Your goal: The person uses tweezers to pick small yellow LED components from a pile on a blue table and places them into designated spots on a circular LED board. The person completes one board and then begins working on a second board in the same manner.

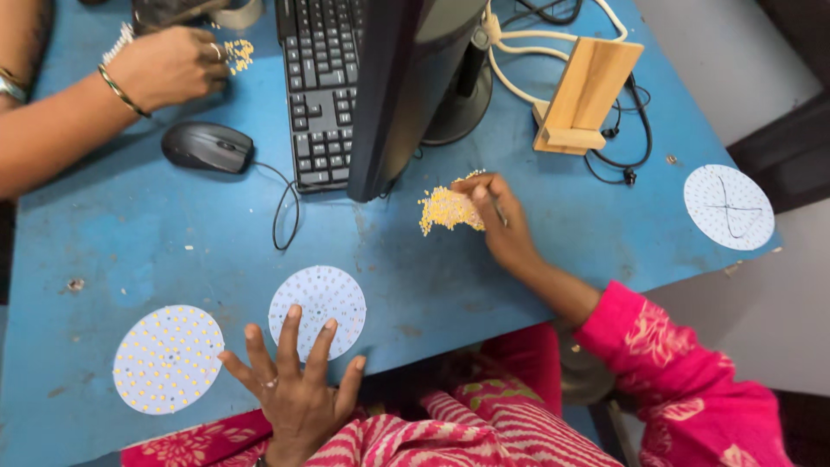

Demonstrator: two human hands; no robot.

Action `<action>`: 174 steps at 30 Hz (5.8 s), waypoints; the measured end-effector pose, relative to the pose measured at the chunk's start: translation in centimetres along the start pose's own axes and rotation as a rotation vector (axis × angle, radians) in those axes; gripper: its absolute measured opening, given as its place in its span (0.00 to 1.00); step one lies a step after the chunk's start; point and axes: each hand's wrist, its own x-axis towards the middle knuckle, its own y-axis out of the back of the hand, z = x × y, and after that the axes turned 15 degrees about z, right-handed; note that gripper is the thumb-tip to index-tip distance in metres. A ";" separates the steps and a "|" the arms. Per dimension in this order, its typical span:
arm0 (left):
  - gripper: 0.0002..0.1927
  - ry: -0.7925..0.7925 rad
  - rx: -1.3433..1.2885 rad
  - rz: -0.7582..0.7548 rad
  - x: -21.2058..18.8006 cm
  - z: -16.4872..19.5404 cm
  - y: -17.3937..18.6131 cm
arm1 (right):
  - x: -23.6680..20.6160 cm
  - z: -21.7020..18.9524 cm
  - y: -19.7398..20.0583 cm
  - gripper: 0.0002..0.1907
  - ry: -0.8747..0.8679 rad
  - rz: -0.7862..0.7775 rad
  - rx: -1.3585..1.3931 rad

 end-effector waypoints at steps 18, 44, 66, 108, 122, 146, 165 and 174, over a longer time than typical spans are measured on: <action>0.23 0.261 -0.182 0.058 6.3 -0.5 4.8 | -9.1 -3.0 0.9 0.21 -0.153 -0.570 0.110; 0.19 0.326 -0.202 -0.010 6.2 -1.7 6.6 | -6.8 -2.0 0.8 0.21 -0.142 0.223 0.426; 0.28 0.487 -0.189 -0.183 10.2 0.9 1.8 | -7.3 -0.5 1.4 0.33 -0.098 0.318 0.393; 0.23 0.611 -0.901 -0.993 17.8 -4.4 -5.2 | -13.3 -6.4 3.2 0.07 0.319 -0.115 -0.509; 0.25 0.568 -1.097 -1.073 16.7 -3.8 -7.0 | -15.5 -6.3 0.6 0.06 0.185 -0.056 -0.470; 0.27 0.498 -0.930 -1.097 17.0 -4.1 -6.8 | -18.2 -6.9 -5.1 0.07 0.433 -0.073 -0.445; 0.25 0.529 -0.825 -1.150 18.0 -4.2 -5.3 | -15.8 -5.6 1.0 0.08 0.089 0.182 -0.511; 0.26 0.549 -0.821 -1.169 18.0 -4.4 -5.2 | -15.4 -6.3 0.0 0.07 0.365 0.056 -0.592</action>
